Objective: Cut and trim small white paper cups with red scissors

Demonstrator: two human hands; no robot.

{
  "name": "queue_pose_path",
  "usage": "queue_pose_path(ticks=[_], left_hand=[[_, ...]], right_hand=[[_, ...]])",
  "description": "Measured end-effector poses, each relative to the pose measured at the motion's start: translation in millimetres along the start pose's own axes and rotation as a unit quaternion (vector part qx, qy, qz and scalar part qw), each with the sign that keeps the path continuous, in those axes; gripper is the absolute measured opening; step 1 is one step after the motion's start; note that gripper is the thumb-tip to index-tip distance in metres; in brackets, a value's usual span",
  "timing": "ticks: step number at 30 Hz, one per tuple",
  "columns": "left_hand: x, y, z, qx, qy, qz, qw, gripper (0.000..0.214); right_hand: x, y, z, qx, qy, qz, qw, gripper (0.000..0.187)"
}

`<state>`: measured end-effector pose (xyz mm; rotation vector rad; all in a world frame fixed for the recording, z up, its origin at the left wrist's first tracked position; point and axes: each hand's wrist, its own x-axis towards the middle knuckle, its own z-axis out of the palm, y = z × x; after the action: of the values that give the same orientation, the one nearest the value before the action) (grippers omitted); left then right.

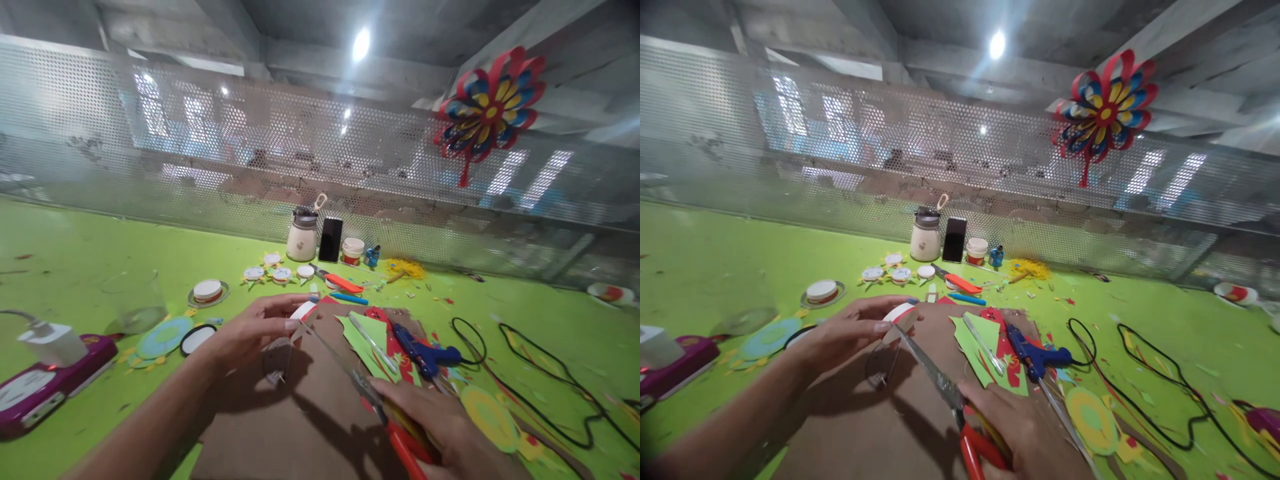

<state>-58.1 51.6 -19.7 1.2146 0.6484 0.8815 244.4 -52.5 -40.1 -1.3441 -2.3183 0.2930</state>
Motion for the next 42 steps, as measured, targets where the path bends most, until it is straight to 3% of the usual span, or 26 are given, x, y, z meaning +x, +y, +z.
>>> queue_pose_path(ticks=[11, 21, 31, 36, 42], left_hand=[[0, 0, 0.7, -0.040, -0.003, -0.011, 0.999, 0.041], [-1, 2, 1.0, -0.046, -0.016, -0.019, 0.999, 0.041], [-2, -2, -5.0, -0.015, 0.001, 0.002, 1.000, 0.041], [-2, -1, -5.3, -0.012, 0.020, 0.015, 1.000, 0.040], [-4, 2, -7.3, -0.005, 0.010, 0.032, 0.999, 0.036]], right_hand=[[2, -6, -5, 0.049, 0.017, -0.029, 0.998, 0.053], [1, -12, -10, 0.081, -0.005, -0.041, 0.996, 0.031], [14, -17, -13, 0.121, -0.039, -0.018, 0.992, 0.052], [8, -11, -10, 0.179, -0.040, 0.033, 0.982, 0.053], [1, -1, -6, 0.297, -0.089, 0.102, 0.945, 0.047]])
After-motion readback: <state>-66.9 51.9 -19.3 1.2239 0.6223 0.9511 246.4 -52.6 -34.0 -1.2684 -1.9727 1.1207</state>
